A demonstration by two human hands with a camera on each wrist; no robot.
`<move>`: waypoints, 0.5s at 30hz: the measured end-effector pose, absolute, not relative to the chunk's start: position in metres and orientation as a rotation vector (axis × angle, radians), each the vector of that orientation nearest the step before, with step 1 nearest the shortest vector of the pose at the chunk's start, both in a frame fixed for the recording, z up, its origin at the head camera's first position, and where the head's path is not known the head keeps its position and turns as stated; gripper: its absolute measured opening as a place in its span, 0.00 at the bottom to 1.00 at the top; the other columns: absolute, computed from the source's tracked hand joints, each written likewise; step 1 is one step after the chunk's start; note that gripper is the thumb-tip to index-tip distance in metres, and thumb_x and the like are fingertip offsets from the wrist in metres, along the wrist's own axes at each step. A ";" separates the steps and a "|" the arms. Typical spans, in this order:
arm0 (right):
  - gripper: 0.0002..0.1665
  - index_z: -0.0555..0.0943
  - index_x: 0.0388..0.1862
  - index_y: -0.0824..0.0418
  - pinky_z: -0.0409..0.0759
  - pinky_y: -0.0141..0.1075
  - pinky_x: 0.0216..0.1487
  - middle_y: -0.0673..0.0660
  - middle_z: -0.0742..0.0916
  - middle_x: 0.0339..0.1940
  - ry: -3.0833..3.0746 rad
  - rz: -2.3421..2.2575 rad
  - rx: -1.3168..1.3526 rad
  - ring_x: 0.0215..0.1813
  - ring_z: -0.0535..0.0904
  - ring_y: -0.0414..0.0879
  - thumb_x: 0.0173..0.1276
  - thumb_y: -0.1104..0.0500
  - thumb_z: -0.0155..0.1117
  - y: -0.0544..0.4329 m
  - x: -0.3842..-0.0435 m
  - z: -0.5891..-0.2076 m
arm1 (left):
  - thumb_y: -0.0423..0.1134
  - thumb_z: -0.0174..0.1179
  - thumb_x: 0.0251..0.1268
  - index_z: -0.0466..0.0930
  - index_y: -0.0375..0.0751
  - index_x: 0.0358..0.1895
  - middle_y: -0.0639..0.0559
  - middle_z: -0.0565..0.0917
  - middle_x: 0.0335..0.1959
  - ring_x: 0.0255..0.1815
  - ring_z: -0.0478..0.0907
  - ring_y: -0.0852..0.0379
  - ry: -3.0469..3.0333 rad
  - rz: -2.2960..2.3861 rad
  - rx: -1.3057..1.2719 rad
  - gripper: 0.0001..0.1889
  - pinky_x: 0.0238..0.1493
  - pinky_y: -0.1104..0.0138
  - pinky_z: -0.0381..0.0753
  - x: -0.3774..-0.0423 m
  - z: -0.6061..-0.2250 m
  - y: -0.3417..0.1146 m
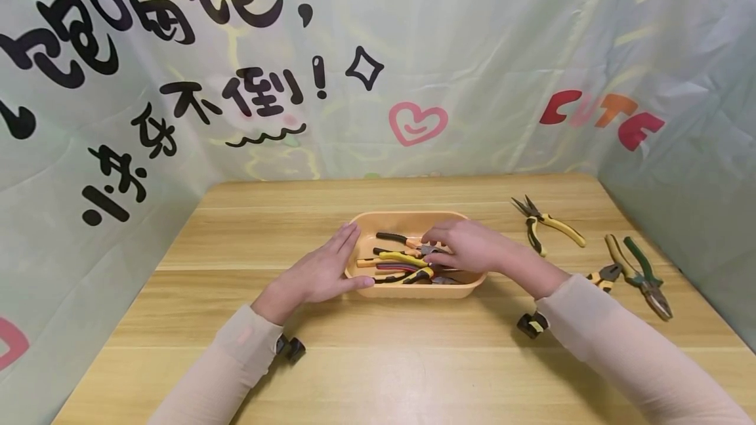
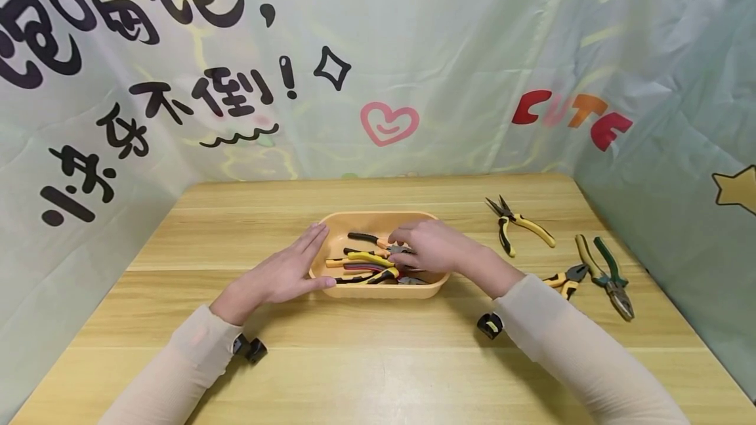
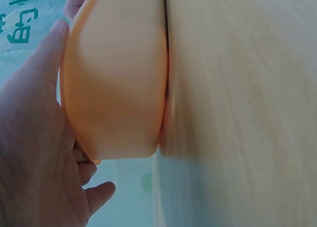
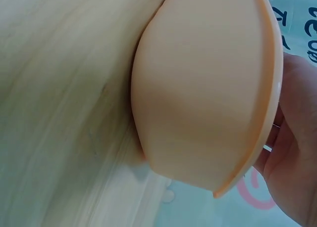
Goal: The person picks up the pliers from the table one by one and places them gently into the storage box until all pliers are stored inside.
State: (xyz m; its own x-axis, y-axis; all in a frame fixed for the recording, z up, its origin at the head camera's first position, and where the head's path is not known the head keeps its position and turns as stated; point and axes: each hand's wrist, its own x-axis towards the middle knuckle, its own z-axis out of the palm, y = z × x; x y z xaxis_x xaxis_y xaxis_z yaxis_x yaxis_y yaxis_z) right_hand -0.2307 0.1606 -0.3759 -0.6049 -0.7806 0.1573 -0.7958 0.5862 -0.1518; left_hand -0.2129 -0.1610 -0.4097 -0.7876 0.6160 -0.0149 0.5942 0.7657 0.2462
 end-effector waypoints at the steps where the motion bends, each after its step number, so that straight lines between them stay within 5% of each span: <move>1: 0.22 0.83 0.53 0.60 0.81 0.43 0.43 0.53 0.86 0.45 -2.732 0.320 1.347 0.43 0.83 0.47 0.72 0.45 0.61 0.162 -0.231 -0.375 | 0.80 0.35 0.61 0.34 0.38 0.79 0.46 0.35 0.80 0.79 0.30 0.54 2.862 0.350 0.981 0.57 0.74 0.57 0.49 -0.213 -0.410 -0.161; 15: 0.24 0.82 0.53 0.62 0.76 0.49 0.56 0.55 0.84 0.49 -2.725 0.306 1.179 0.54 0.79 0.53 0.69 0.45 0.65 0.182 -0.236 -0.374 | 0.80 0.34 0.60 0.34 0.38 0.79 0.47 0.35 0.80 0.78 0.29 0.55 2.870 0.343 0.986 0.57 0.74 0.58 0.49 -0.214 -0.412 -0.161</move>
State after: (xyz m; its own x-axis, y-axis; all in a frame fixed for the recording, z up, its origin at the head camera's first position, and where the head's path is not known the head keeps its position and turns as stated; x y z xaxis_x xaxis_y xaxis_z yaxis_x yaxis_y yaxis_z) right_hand -0.2360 0.1821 -0.3738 -0.6779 -0.7006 0.2228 -0.7326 0.6692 -0.1244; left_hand -0.2137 -0.1606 -0.4117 -0.7880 0.6155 -0.0097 0.5959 0.7666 0.2392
